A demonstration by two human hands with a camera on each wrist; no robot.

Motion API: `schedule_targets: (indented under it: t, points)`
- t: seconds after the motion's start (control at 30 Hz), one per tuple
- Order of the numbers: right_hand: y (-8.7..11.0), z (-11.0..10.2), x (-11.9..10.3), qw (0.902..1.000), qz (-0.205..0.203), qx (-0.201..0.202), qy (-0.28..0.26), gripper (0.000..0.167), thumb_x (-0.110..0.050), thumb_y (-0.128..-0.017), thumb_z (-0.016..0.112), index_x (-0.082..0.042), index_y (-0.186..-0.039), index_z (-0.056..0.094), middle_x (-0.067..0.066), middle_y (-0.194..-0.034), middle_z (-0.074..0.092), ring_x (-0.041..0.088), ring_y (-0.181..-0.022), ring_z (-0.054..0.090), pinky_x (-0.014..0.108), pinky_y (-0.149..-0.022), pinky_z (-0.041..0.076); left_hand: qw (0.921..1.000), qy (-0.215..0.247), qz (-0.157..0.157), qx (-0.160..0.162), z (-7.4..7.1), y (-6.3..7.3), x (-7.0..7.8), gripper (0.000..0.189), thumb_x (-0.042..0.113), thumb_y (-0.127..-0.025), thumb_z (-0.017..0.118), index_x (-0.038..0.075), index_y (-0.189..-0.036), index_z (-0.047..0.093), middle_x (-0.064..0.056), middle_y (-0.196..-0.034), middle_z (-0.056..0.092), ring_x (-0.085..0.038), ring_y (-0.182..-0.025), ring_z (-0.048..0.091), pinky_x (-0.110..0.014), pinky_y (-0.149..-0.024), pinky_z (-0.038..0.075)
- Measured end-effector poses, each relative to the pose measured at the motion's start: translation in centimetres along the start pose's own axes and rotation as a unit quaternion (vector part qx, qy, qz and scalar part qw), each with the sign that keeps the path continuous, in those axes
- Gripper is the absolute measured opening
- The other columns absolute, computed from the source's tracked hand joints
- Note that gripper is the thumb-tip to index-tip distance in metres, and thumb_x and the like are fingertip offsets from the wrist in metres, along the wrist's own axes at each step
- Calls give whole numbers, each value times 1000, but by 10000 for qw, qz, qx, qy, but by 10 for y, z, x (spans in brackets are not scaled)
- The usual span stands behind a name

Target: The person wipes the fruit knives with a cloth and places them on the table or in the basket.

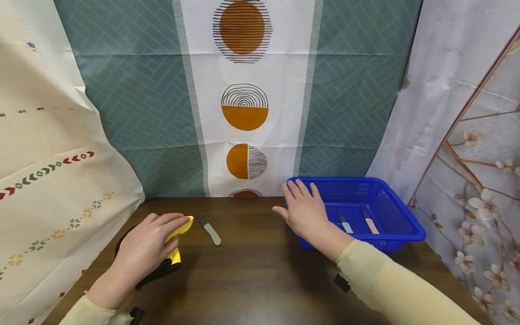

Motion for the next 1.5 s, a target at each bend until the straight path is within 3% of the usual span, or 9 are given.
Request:
schedule_targets:
  t: [0.3,0.77,1.5]
  points:
    - [-9,9,-48,9990,-406,129,-122,77,-58,-110,57,-4,-165,50,18,-166,51,39,-159,41,67,-129,25,9999,-131,11,94,-7,6,-6,50,1,-80,89,13,-128,82,-7,-124,78,-32,-88,65,-41,-70,58]
    - [-19,38,-101,9977,-492,-424,-195,80,-65,-111,49,-12,-171,43,11,-175,41,33,-164,33,64,-131,22,9998,-155,-154,-8,-15,11,-15,51,0,-82,89,13,-130,81,-8,-125,78,-31,-86,63,-39,-70,56]
    - [-38,92,-172,9901,-574,-1210,-410,86,-71,-107,52,-17,-172,41,6,-175,41,29,-163,36,59,-131,26,9994,-163,-320,-4,-17,18,-23,49,1,-83,87,13,-131,82,-8,-125,78,-32,-87,65,-40,-72,57]
Point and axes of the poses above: each hand's wrist, its own y-axis away from the middle knuckle, its own z-axis out of the palm, x = y × z, the point moved 9 cm from there along -y, towards the middle knuckle
